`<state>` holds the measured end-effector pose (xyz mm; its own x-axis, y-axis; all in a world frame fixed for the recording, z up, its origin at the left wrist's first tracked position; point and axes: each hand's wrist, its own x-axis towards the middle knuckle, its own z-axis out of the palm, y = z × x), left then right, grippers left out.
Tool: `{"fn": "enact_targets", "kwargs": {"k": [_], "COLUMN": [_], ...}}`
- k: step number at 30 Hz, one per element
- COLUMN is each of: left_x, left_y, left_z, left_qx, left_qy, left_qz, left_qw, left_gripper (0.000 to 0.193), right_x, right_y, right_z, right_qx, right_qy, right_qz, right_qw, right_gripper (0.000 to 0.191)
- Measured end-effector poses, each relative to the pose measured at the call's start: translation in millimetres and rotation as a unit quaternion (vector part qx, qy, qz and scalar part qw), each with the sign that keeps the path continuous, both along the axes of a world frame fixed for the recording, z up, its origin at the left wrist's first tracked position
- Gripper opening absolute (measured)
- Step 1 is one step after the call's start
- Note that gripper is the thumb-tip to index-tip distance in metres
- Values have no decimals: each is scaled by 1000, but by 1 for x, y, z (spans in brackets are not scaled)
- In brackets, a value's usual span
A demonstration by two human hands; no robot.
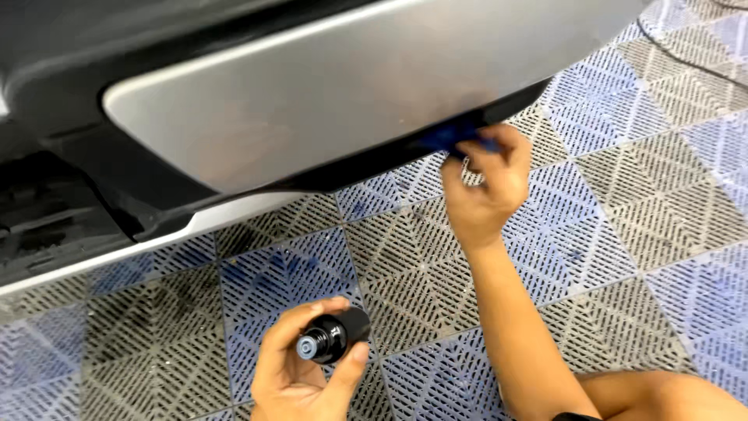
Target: The person applies liquid from a small bottle onto a blue cloth and wipes the truck's bed rails, tailgate, bumper, rear quarter panels, and door panels, moving around the vehicle to treat different exterior surfaces.
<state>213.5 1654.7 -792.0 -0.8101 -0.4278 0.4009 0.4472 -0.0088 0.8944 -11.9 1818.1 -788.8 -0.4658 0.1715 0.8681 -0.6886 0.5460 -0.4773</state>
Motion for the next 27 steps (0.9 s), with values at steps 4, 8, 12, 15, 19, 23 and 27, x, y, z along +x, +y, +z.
{"fn": "enact_targets", "kwargs": {"k": [4,8,12,15,19,23,27], "left_x": [0,-2,-3,-2,4,7,3], "left_y": [-7,-17,-22,-29,-38,-41,-45], "left_z": [-2,-4,1,10,21,22,17], "left_qx": [49,84,33,6,41,44,41], "left_qy": [38,33,-21,-42,-46,-9,5], "left_qz": [44,53,85,100,122,130,120], "left_qw": [997,995,996,994,991,990,992], "left_gripper": [56,55,54,53,55,54,54], "right_x": [26,52,33,6,-1,8,22], "right_y": [-54,-118,-72,-8,17,-42,-77], "right_z": [2,-22,-33,-5,31,32,33], "right_qx": [46,107,95,137,249,298,363], "right_qy": [78,50,-40,66,145,261,283], "right_qz": [-26,204,267,106,26,165,191], "right_qw": [996,972,958,983,957,903,867], "right_gripper": [25,17,30,30,29,23,19]}}
